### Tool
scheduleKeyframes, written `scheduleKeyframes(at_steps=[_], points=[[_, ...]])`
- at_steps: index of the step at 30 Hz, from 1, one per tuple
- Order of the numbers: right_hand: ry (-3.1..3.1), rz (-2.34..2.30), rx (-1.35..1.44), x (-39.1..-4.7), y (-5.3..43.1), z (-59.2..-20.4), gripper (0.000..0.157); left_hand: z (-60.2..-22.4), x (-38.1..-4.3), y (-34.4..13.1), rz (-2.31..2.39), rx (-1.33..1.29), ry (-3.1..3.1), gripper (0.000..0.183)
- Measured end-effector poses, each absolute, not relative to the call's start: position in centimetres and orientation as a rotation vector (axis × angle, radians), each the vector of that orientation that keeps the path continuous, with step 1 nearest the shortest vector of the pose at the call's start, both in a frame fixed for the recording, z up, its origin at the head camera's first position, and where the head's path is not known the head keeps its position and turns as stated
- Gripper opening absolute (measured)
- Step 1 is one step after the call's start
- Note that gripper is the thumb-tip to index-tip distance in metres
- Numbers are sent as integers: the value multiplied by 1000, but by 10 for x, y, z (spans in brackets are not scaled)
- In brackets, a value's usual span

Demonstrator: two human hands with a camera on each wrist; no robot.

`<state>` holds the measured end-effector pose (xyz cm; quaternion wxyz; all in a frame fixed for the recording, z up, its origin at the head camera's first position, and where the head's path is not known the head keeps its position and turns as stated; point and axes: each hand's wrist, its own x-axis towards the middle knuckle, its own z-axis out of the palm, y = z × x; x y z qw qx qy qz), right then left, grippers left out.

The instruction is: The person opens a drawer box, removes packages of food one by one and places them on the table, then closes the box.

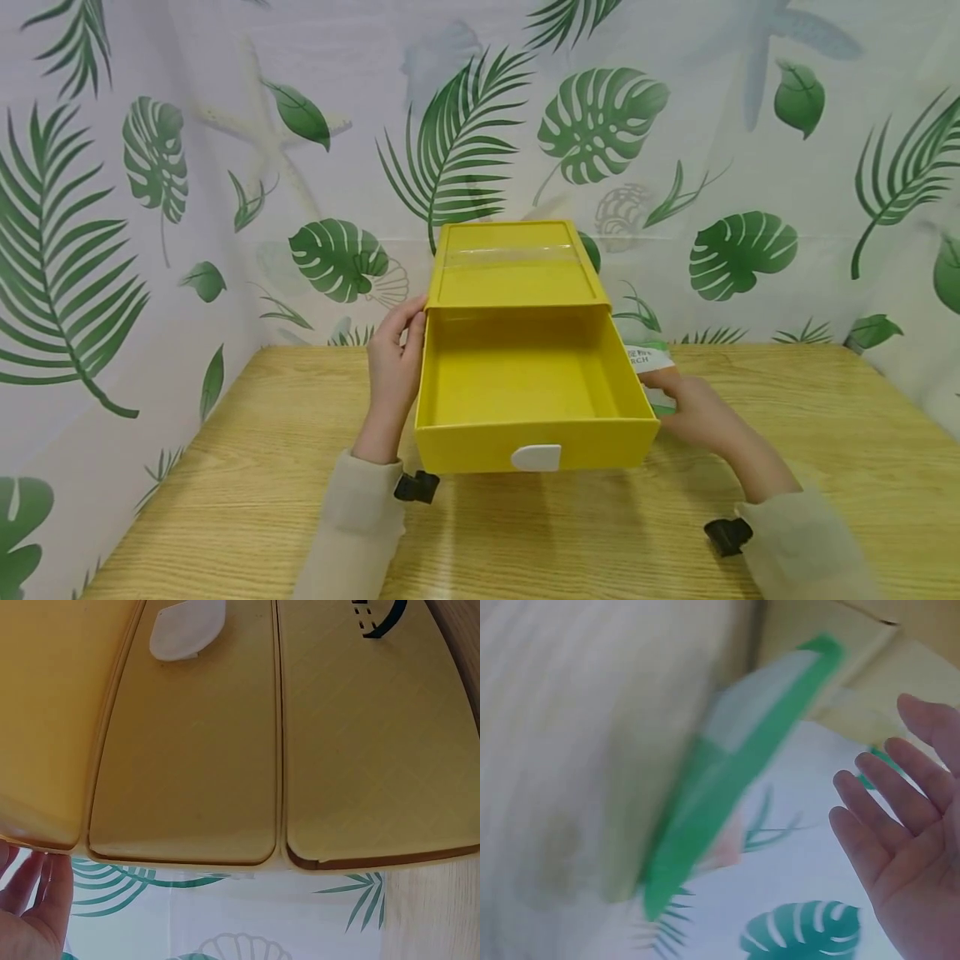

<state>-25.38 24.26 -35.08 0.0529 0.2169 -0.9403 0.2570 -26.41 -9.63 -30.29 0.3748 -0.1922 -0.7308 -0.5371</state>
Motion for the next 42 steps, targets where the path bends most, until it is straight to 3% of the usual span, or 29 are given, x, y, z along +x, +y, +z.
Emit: scheduleKeyframes(at_steps=[9,22,28,34,42], points=[[-2653,904,649,-231,233,-320,42,-303,-262,-96,-1412,-499,-1886,26],[-2294,802,729,-202,213,-280,37,-301,-261,-95,-1398,-503,-1890,25],[-2089,895,832,-191,201,-262,42,-303,-261,-96,-1381,-478,-1909,26],[-1949,868,917,-176,191,-249,31,-304,-262,-97,-1359,-488,-1912,26],[-1710,856,1096,-148,168,-232,30,-305,-263,-97,-1351,-498,-1904,26]])
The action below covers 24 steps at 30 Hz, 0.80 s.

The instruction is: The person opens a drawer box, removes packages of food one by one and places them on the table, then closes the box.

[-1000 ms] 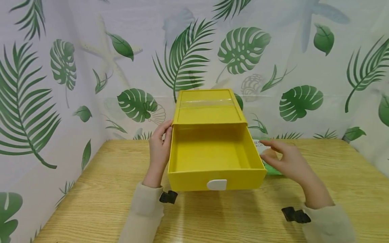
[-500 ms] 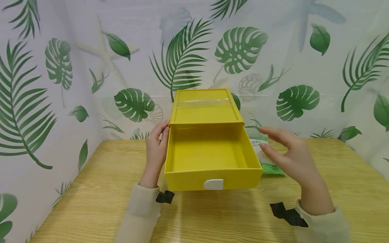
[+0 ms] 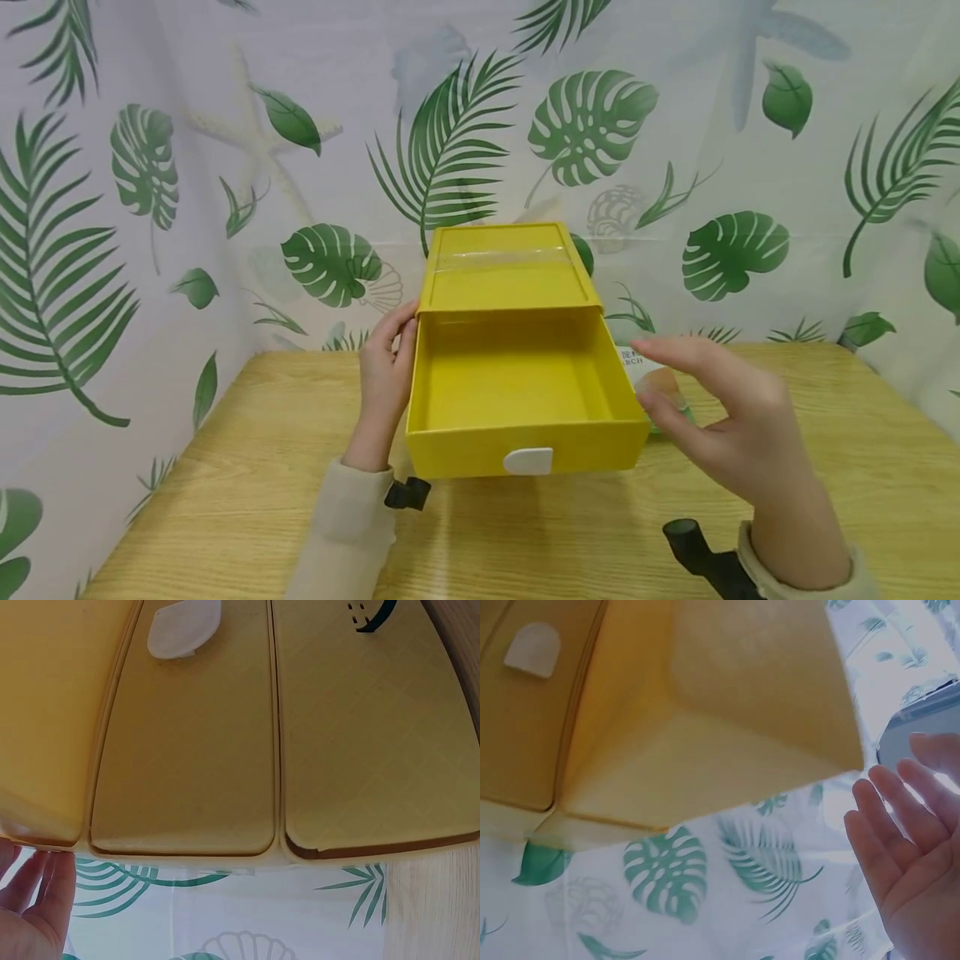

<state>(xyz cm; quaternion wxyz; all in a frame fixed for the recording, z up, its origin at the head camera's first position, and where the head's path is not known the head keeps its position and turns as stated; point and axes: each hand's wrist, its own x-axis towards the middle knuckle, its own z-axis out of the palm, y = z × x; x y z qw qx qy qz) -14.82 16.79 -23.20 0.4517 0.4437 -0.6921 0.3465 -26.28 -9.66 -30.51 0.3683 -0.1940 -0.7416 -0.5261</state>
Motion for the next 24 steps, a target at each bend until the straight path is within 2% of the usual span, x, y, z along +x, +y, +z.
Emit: scheduleKeyframes(at_steps=[8,13,18,24], points=[[-1628,798,1317,-131,148,-235,25,-303,-262,-97,-1336,-506,-1916,26],[-1737,713,1420,-122,139,-242,29,-305,-261,-99,-1325,-495,-1925,25],[-1924,643,1443,-111,128,-239,32,-305,-261,-100,-1329,-494,-1924,25],[-2006,633,1465,-109,120,-235,26,-304,-262,-98,-1311,-492,-1932,25]])
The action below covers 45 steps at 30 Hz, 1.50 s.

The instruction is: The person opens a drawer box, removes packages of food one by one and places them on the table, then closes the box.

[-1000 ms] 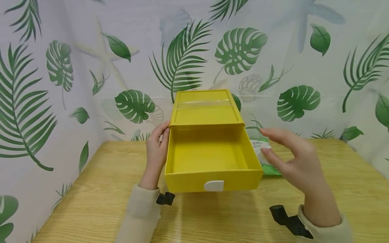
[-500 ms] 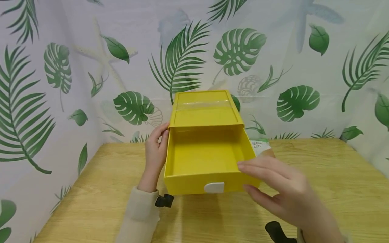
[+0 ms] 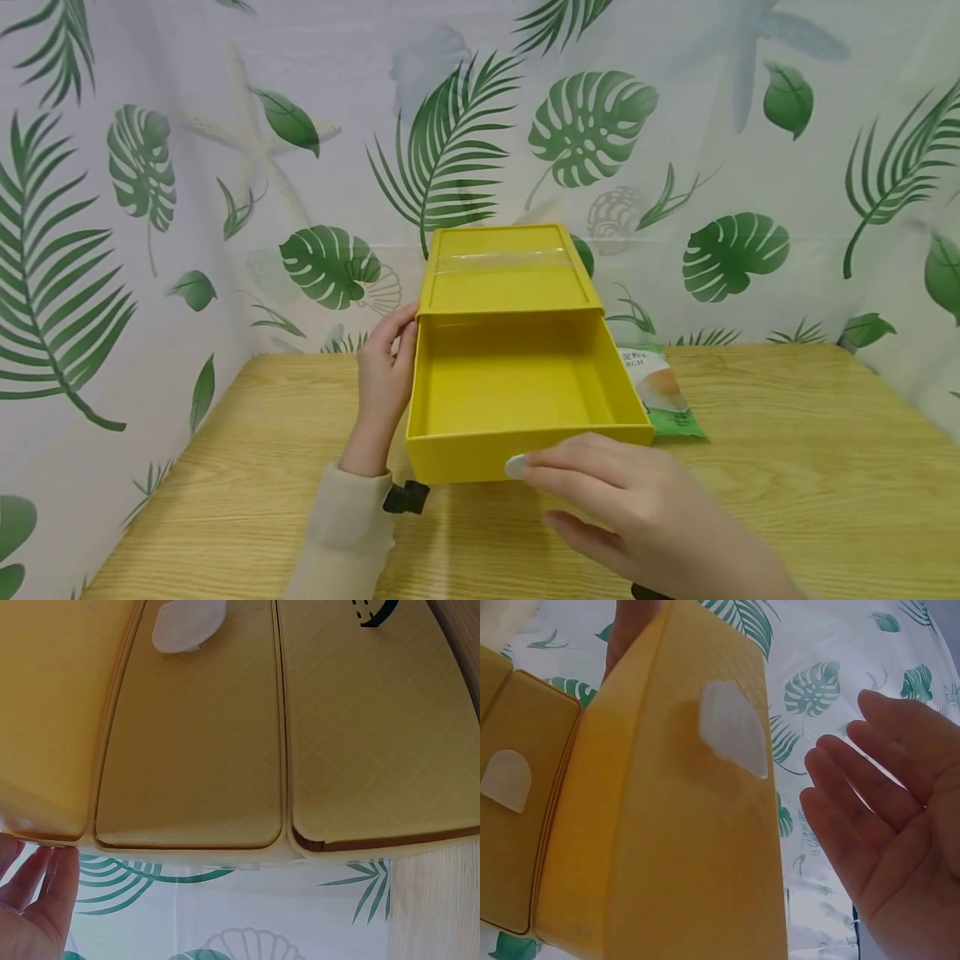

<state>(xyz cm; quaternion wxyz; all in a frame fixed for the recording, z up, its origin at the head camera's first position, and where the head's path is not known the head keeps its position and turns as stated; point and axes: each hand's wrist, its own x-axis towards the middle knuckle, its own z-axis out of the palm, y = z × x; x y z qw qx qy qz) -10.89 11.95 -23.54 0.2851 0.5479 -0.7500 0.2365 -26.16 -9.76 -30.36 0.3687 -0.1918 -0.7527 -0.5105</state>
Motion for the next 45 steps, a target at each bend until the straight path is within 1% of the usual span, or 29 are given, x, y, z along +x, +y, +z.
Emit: scheduleKeyframes(at_steps=[6,12,21,28,35,45], points=[[-2026,588,1432,-112,117,-239,23,-303,-262,-96,-1333,-517,-1926,25],[-2099,541,1385,-117,118,-245,25,-303,-261,-96,-1328,-505,-1926,24],[-2094,530,1369,-122,119,-250,21,-304,-261,-96,-1334,-516,-1925,25],[-2079,538,1366,-123,118,-250,23,-303,-261,-95,-1345,-503,-1923,25],[-2006,563,1380,-126,118,-250,20,-302,-260,-95,-1338,-499,-1925,25],[-1971,584,1388,-129,115,-251,24,-301,-258,-96,-1337,-491,-1930,25]])
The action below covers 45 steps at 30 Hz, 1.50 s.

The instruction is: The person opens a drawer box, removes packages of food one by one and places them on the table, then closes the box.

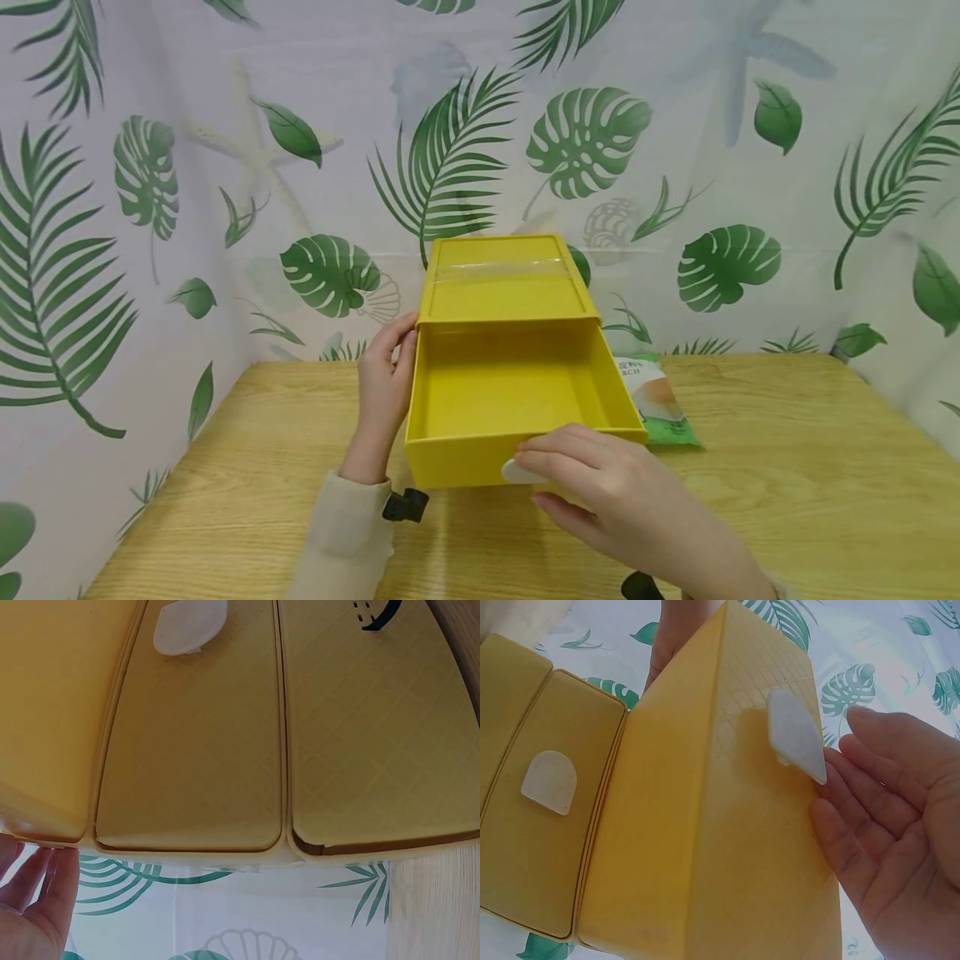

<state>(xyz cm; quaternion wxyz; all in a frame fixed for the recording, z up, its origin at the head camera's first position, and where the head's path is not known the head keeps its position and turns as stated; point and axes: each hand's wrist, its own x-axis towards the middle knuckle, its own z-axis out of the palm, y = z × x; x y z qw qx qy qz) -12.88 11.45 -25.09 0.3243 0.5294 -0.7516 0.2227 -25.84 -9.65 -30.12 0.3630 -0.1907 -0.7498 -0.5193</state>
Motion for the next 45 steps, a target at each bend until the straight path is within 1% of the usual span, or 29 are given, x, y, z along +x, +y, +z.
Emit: scheduleKeyframes(at_steps=[7,21,30,38,45], points=[[-1994,587,1380,-129,114,-254,22,-305,-260,-98,-1331,-488,-1930,25],[-2001,589,1350,-137,113,-255,26,-304,-263,-97,-1352,-509,-1898,25],[-2018,569,1339,-143,112,-257,22,-303,-261,-98,-1383,-506,-1904,25],[-2086,570,1289,-151,113,-258,24,-305,-263,-99,-1374,-487,-1921,25],[-2148,570,1247,-156,112,-256,21,-304,-262,-98,-1353,-491,-1930,25]])
